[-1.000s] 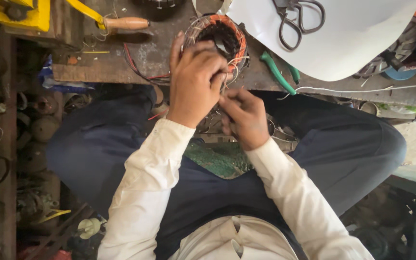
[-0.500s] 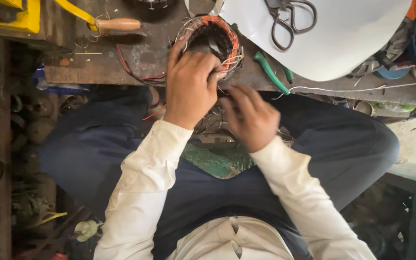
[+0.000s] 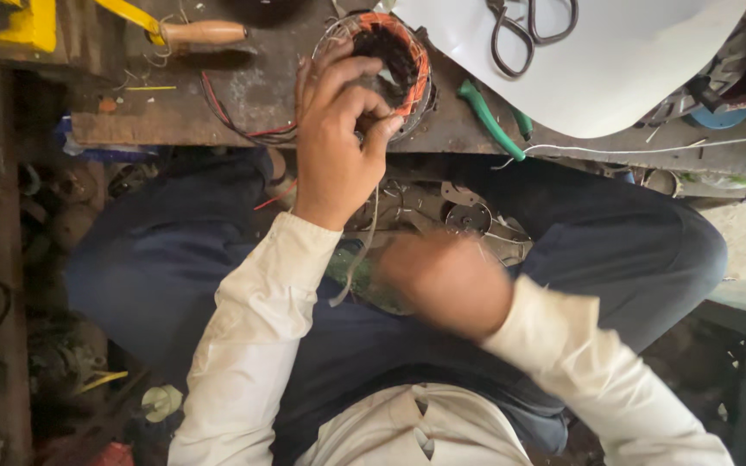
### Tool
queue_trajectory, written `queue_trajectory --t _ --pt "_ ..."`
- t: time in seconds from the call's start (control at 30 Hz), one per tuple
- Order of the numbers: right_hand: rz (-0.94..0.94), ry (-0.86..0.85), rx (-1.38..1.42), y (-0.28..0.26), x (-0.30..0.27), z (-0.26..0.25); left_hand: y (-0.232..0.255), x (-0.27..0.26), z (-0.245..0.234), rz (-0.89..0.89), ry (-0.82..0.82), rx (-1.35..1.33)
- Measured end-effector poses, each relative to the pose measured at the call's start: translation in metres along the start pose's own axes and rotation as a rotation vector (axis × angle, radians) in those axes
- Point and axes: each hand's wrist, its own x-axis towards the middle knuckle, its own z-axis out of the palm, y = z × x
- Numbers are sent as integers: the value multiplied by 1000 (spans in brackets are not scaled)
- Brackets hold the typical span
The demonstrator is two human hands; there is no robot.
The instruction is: The person sits cross-legged on the floor and works on a circular electrical component, likely a motor stator. They use their hands to pull, twist, and arrange copper wires and white binding strings within the component's slots. The person repeatedly adjusts the wire positions and secures them with the binding material.
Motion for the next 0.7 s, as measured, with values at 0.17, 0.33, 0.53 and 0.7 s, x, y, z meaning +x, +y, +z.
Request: queue_trajectory --t 0.17,0.33,0.53,0.7 --pt "159 473 -130 52 46 -40 5 3 -4 -68 -22 -79" --pt "146 482 119 70 60 -30 10 -1 -7 -18 29 -15" --pt "125 497 271 87 65 -27 33 -51 5 -226 205 172" --pt "161 379 294 93 68 -33 26 -84 38 -611 49 144"
